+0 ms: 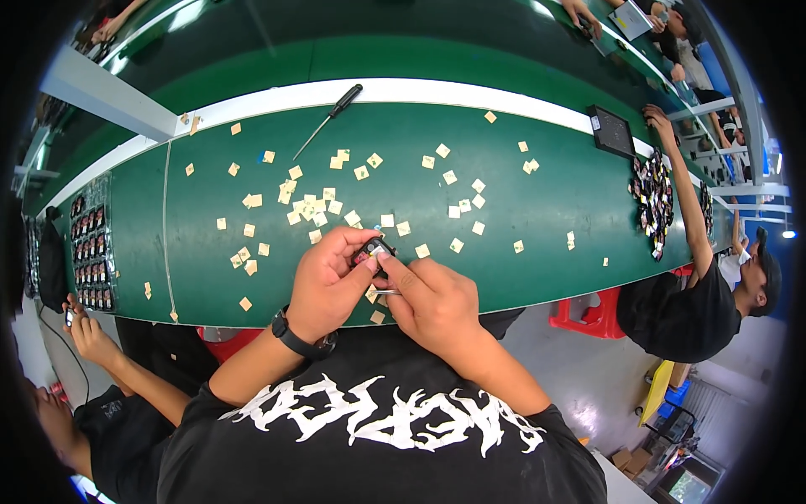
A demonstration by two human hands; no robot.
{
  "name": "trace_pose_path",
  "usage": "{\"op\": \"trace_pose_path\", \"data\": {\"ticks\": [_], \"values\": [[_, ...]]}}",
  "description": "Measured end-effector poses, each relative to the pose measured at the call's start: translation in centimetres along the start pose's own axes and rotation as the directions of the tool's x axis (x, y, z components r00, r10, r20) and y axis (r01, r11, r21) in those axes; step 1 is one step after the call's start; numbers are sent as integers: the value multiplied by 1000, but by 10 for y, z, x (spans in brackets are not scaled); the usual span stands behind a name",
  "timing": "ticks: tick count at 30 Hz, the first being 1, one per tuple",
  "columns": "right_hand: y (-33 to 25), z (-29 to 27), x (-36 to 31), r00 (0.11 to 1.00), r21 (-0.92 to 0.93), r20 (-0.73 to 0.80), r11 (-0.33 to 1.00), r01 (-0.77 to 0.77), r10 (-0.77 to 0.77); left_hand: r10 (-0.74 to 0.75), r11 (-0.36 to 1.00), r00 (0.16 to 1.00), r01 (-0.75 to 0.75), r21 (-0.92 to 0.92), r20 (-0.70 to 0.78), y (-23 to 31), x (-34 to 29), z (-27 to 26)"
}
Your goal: Assembling small internal electronic components into a housing on an assembly line.
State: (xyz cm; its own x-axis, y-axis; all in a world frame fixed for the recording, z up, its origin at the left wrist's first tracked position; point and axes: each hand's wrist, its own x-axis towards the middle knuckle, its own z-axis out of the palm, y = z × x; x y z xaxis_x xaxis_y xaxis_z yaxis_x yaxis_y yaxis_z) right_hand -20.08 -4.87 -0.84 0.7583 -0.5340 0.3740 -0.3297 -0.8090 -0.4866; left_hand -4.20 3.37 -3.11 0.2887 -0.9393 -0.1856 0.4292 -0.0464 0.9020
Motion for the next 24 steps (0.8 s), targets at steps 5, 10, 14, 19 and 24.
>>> {"op": "trace_pose_path", "data": {"ticks": [5, 10, 14, 19, 24], "values": [[-3, -4, 1, 999, -10, 7, 999, -44, 45, 8, 991, 1000, -6, 133, -11, -2, -2, 2], [4, -8, -4, 990, 134, -42, 983, -125, 131, 25, 989, 1000, -25, 145, 0, 0, -6, 5], [12, -20, -8, 946, 197, -157, 947, -253, 285, -3, 995, 999, 9, 101, -52, 3, -6, 8], [30, -29, -20, 887, 230, -250, 913, -336, 389, -2, 981, 999, 11, 194, -45, 1, -13, 10], [40, -33, -29, 857, 199, -299, 905, -375, 421, -10, 958, 999, 18, 287, -31, 3, -10, 11]]}}
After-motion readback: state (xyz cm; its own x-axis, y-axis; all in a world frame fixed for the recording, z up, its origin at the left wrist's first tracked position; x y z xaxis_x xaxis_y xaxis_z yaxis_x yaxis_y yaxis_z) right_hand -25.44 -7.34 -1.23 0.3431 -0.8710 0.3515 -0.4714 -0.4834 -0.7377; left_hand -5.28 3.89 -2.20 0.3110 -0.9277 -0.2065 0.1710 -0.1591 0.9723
